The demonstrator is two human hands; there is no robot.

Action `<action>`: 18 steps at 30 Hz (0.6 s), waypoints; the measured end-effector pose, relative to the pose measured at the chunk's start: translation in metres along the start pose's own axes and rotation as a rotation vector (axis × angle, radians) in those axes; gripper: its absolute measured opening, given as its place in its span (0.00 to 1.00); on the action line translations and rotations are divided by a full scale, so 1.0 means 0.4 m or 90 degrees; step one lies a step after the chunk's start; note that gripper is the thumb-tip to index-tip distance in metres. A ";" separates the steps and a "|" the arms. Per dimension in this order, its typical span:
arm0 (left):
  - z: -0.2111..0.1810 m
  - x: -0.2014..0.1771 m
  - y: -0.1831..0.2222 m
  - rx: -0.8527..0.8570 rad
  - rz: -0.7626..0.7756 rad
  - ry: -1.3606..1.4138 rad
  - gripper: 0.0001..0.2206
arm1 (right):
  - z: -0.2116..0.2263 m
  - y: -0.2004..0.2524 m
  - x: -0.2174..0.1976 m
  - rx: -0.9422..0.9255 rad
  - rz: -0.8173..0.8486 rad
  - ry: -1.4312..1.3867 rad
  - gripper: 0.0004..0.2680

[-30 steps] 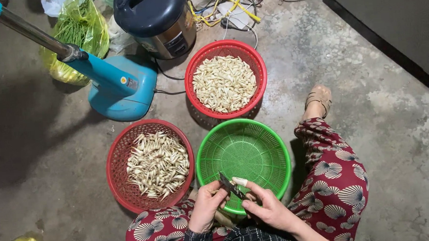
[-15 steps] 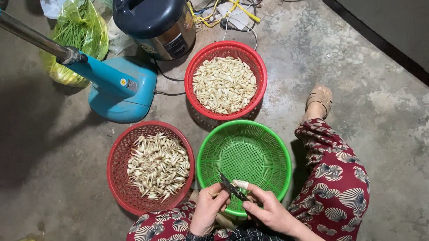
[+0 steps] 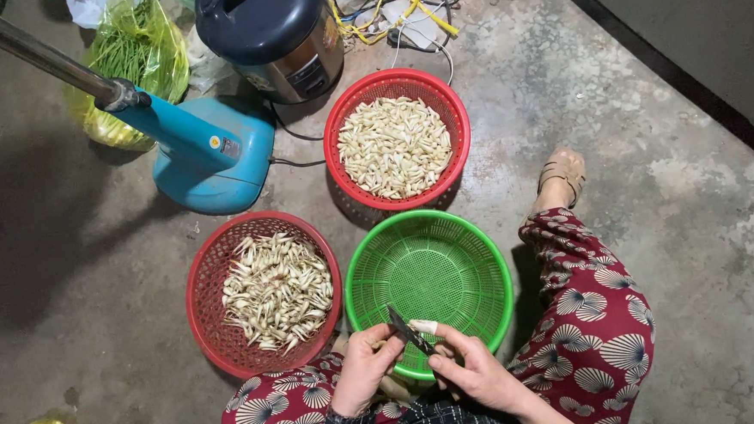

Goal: Trimming the ends of small vegetables with a knife and sorting them into baskets

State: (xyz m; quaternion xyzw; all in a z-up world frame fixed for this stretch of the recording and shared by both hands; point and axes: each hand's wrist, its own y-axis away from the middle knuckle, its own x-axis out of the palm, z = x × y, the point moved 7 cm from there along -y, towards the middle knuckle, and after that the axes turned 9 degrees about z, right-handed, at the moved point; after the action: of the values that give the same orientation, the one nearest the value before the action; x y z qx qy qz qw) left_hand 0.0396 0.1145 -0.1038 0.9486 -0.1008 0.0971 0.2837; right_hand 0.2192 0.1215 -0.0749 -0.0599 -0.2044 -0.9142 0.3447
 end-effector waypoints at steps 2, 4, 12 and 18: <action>-0.006 0.002 0.001 0.004 0.006 -0.019 0.08 | -0.005 0.000 0.002 0.008 0.014 -0.027 0.21; -0.012 0.003 0.003 0.008 0.007 -0.028 0.08 | -0.008 0.000 0.002 0.012 0.013 -0.037 0.20; -0.016 0.006 0.005 0.031 0.007 -0.046 0.08 | -0.013 -0.001 0.000 0.013 0.001 -0.040 0.19; -0.008 0.008 0.002 0.037 0.017 -0.066 0.08 | -0.027 0.000 -0.002 0.032 0.007 -0.080 0.19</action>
State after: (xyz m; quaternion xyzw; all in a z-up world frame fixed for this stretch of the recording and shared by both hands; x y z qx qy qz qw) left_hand 0.0420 0.1151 -0.1000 0.9588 -0.1251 0.0549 0.2491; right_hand 0.2201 0.1174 -0.0850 -0.1097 -0.2484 -0.9013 0.3377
